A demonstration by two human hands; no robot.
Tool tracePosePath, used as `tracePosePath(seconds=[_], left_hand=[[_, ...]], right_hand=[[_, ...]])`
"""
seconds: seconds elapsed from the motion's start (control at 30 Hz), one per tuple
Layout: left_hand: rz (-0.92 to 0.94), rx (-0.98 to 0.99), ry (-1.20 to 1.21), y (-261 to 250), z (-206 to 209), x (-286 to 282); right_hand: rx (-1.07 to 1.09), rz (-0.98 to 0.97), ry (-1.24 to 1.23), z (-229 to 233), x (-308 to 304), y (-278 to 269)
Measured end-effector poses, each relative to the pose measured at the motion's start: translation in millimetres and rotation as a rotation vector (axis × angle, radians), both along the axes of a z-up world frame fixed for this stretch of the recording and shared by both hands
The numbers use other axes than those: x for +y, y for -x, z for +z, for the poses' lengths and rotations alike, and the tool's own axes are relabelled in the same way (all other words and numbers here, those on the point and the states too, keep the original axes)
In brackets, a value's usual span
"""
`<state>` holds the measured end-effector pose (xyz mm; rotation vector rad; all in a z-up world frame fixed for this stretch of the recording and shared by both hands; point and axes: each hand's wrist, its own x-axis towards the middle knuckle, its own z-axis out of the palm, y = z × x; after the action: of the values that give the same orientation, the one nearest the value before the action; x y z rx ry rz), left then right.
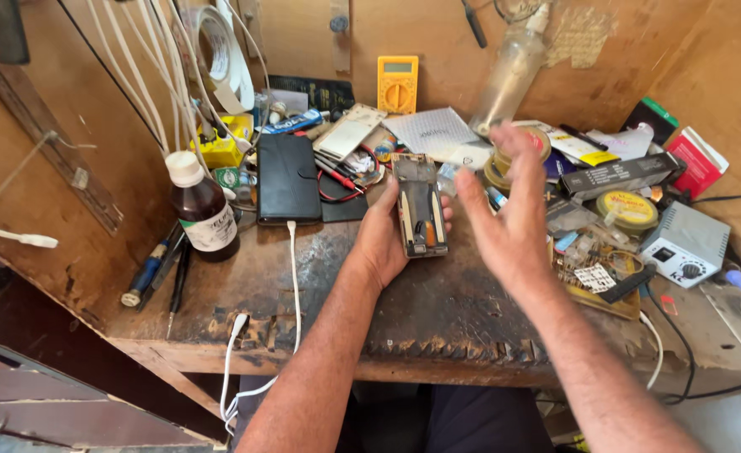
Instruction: The person holds a gold-colored smartphone and pours a liquid from a brown bottle onto the screen. They then use a cotton swab to wipe the screen surface. The person handles the phone and bottle directly without using specialized tools.
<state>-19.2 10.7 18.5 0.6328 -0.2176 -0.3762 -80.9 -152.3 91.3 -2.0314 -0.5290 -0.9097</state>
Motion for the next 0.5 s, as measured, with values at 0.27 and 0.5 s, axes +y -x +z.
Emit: tracePosePath(seconds=[0.27, 0.5], left_hand=[[0.051, -0.073, 0.104, -4.3, -3.8, -1.0], [0.014, -0.054, 0.036, -10.7, -17.6, 2.4]], right_hand=[[0.211, 0.044, 0.027, -47.9, 13.1, 0.5], [0.239, 0.108, -0.092, -57.6, 7.7, 1.9]])
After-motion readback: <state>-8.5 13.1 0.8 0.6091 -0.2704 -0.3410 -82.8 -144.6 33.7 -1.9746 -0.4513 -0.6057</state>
